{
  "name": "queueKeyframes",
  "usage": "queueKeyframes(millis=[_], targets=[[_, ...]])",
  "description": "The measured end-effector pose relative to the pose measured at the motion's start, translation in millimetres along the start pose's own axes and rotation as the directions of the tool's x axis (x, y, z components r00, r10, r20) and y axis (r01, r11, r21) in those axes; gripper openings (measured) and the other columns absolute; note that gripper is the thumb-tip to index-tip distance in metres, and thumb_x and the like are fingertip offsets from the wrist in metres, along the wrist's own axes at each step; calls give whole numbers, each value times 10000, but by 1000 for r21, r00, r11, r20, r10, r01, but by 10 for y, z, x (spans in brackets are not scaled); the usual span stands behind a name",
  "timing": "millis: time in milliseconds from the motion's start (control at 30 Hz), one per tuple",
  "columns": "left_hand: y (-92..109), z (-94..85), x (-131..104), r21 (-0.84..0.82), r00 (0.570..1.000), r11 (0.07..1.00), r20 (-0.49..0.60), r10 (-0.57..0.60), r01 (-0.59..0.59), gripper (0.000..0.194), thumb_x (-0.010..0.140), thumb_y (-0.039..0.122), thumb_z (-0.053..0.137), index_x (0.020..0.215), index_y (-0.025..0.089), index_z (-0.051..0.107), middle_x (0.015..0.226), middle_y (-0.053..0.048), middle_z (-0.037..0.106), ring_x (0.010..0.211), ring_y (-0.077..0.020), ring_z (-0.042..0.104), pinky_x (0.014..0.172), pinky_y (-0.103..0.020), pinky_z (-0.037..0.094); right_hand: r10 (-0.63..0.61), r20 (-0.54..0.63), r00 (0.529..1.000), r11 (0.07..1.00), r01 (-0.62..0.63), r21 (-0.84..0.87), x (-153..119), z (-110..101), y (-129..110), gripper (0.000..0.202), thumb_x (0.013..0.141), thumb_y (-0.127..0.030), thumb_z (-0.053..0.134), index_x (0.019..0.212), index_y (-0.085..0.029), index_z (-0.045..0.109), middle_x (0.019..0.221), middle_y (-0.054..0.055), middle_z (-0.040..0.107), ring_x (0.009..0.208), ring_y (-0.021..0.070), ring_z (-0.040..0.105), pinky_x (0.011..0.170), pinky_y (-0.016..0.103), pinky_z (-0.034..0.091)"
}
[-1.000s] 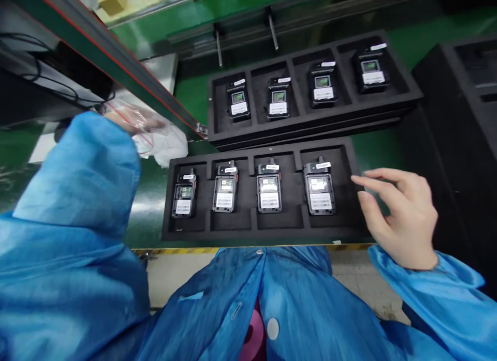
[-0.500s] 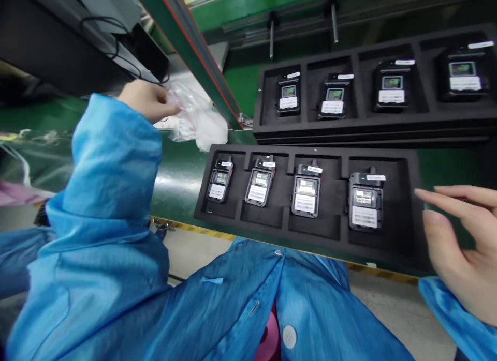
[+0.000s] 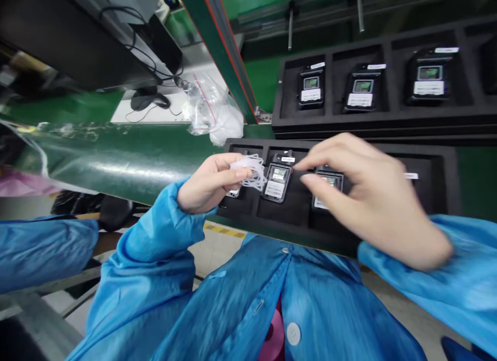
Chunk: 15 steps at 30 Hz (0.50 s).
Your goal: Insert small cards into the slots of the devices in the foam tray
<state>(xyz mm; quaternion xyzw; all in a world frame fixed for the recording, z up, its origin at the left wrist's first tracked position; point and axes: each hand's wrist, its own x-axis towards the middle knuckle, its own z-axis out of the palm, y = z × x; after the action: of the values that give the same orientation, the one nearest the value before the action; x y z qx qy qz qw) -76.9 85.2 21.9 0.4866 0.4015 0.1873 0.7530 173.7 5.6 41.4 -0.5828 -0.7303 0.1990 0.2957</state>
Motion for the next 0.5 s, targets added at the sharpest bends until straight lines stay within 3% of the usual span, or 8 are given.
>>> queueKeyframes(millis=[67, 167, 333, 500], targets=[[-71, 113, 43, -92, 999, 996, 52, -4, 9, 288, 773, 414, 783, 854, 149, 704, 700, 20, 594, 556, -37, 387, 503, -215, 236, -17, 51, 999, 989, 10, 148, 68, 86, -90, 116, 931, -299, 596, 969, -215, 666, 983, 15, 655, 896, 134, 613, 803, 289, 487], [-141, 210, 130, -176, 992, 984, 128, -3, 26, 292, 791, 399, 775, 854, 127, 691, 697, 22, 568, 563, -29, 367, 535, -209, 266, 43, 39, 998, 976, -51, 213, 69, 132, -126, 79, 906, -284, 623, 929, -209, 636, 915, 12, 633, 827, 142, 581, 753, 300, 466], [-206, 296, 240, -158, 984, 986, 177, -19, 47, 291, 809, 405, 760, 822, 130, 666, 665, 33, 478, 577, -41, 341, 536, -224, 232, 125, 5, 992, 977, -124, 174, 8, 158, -38, 90, 877, -272, 670, 934, -222, 620, 893, 5, 624, 804, 154, 575, 738, 310, 457], [-275, 347, 298, -184, 973, 981, 231, -8, 52, 259, 827, 390, 746, 849, 143, 673, 691, 33, 471, 585, -40, 327, 545, -226, 217, 60, -11, 998, 990, -59, 129, 7, 188, 33, 12, 907, -225, 625, 898, -227, 618, 917, 15, 631, 861, 179, 598, 782, 337, 472]])
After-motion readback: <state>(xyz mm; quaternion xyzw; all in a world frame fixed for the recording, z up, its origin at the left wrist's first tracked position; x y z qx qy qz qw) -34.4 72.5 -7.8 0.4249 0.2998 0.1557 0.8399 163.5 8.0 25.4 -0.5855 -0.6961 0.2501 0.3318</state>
